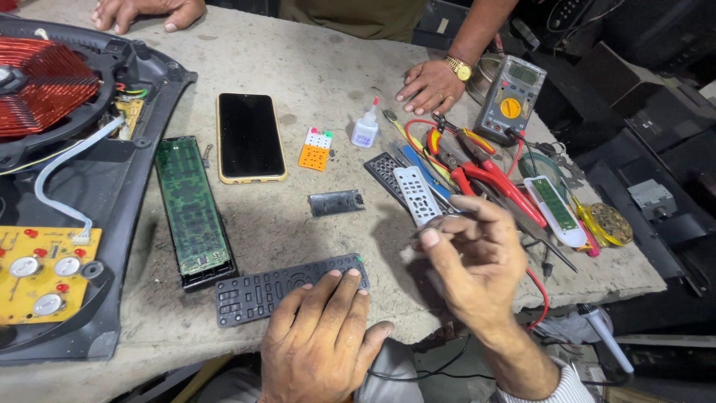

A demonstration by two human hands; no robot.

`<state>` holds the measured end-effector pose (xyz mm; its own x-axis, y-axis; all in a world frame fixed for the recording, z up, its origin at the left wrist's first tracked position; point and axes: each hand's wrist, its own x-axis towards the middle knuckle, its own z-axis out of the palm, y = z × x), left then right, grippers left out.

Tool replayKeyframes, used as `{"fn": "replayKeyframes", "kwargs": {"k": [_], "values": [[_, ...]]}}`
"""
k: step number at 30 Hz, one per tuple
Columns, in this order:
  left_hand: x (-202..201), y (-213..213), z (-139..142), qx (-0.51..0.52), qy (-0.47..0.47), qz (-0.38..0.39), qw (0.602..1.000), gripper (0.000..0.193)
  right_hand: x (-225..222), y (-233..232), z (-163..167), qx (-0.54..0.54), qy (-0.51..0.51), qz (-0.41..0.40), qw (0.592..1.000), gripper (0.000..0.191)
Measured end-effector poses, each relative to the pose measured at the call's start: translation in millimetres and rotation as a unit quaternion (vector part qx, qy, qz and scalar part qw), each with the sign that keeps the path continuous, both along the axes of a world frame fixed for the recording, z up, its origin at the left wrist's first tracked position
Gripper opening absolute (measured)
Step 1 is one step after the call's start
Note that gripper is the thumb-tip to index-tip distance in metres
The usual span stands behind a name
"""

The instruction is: The person disassembles a black remote control, removes the battery cover, and uses a multimeter probe to test the circuit board. They then reassemble the remote, insert batteries, and press buttons to verify functionality.

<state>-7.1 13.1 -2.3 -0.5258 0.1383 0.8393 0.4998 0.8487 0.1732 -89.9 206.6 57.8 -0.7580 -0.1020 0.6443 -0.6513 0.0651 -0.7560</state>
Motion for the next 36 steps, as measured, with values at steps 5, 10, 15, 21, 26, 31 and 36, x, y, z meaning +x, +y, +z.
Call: {"fn": "replayKeyframes", "kwargs": {"k": [5,10,15,21,26,31,36], "values": [[-1,1,-2,-0.008,0.006,0.007,1.0,0.043,11,59,22,0.066,-0.003,-0.166,0.984,0.037],[-1,3,0,-0.002,-0.022,0.022,1.0,0.042,-6,112,26,0.08,-0.043,-0.233,0.968,0.043],[2,6,9,0.003,-0.039,0.024,0.999,0.041,-24,122,38,0.163,-0.08,-0.218,0.959,0.023],[11,1,31,0.092,-0.021,-0.034,0.995,0.035,-1,90,50,0.33,0.201,-0.325,0.863,0.018],[12,-14,55,0.09,-0.061,-0.002,0.994,0.03,26,59,25,0.259,0.197,-0.246,0.913,0.015],[0,-27,77,0.032,-0.198,0.024,0.979,0.035,32,42,0,0.239,0.232,-0.176,0.926,0.014],[-14,-30,87,-0.008,-0.345,0.06,0.937,0.035,27,33,-13,0.223,0.251,-0.166,0.927,0.016]]}}
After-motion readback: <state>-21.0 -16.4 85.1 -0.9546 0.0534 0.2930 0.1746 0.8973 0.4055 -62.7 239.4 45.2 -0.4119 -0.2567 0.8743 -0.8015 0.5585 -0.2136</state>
